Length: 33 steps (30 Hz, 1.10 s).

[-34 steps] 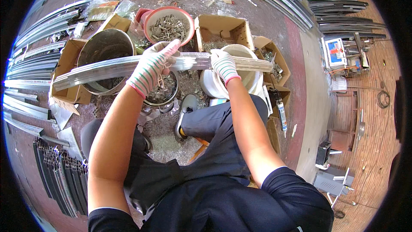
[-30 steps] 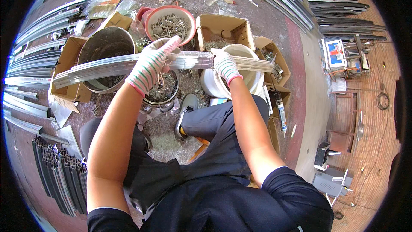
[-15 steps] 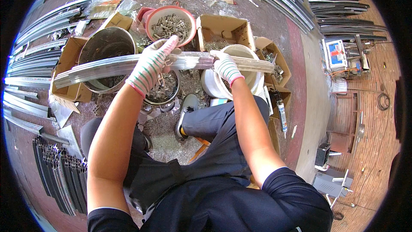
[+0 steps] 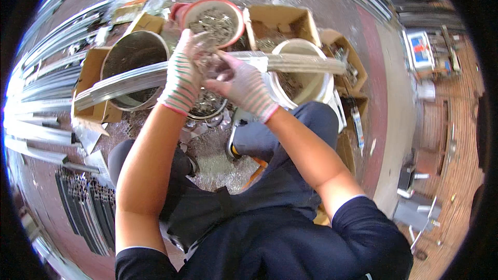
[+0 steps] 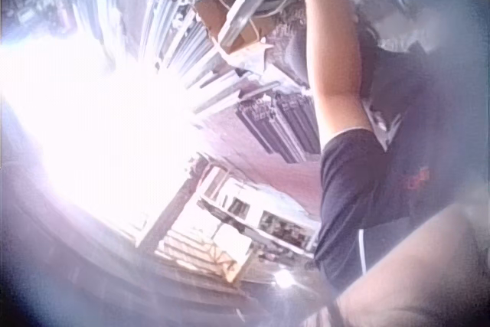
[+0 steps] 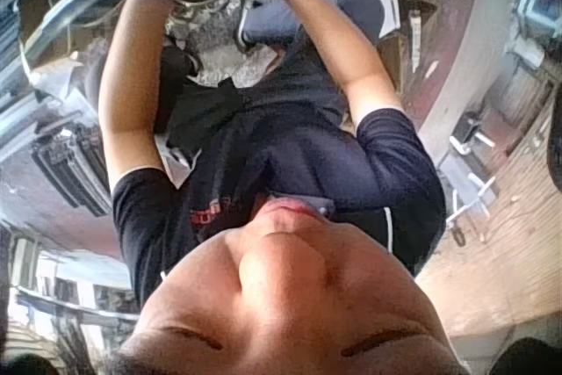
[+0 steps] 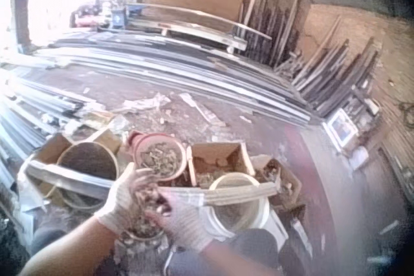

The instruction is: The person sits on the floor and assembles metal profiles by inserting small metal brackets and fasteners into the grooves of the profiles. The person repeatedly picks brackets from a nearby box and secures them onto the metal pieces.

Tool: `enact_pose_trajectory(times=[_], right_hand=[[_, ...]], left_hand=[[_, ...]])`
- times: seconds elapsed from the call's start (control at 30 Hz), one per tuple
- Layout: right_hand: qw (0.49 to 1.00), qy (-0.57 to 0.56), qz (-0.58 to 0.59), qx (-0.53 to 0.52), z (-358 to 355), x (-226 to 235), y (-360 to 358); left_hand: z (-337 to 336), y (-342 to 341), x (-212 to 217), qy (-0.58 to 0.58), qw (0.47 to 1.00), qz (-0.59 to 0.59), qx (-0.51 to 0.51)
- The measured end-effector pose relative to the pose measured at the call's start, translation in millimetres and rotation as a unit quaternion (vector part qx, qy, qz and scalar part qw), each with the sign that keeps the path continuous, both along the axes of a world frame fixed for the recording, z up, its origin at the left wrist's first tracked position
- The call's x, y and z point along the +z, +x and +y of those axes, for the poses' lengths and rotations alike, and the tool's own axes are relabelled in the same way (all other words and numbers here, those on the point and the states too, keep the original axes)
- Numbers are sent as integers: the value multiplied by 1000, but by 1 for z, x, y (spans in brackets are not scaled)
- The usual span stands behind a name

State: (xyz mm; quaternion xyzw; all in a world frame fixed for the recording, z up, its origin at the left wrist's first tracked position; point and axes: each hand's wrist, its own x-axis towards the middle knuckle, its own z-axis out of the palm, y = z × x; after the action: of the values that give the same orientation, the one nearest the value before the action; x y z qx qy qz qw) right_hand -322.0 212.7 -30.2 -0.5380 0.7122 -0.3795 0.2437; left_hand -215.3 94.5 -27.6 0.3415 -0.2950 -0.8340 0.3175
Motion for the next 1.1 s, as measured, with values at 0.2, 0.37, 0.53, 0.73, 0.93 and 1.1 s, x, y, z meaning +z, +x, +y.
enact_pose_trajectory(times=[0.2, 0.37, 0.53, 0.73, 0.93, 1.1], right_hand=[[995, -58, 34, -67, -1, -13, 2], [995, -46, -62, -61, 2, -11, -9], [992, -124, -5, -19, -1, -11, -21], [989, -112, 97, -9, 16, 25, -30], [918, -275, 164, -234, 172, 53, -124], [830, 18, 104, -548, 384, -51, -195]], left_hand=[[2, -3, -4, -63, 998, 27, -3], [8, -4, 9, -82, 995, -30, -40], [6, -1, 4, -70, 975, -145, -151], [10, 0, 2, -108, 957, -250, -103], [-24, 11, -7, -94, 988, -121, -19], [-54, 35, -36, -74, 988, -134, -14]])
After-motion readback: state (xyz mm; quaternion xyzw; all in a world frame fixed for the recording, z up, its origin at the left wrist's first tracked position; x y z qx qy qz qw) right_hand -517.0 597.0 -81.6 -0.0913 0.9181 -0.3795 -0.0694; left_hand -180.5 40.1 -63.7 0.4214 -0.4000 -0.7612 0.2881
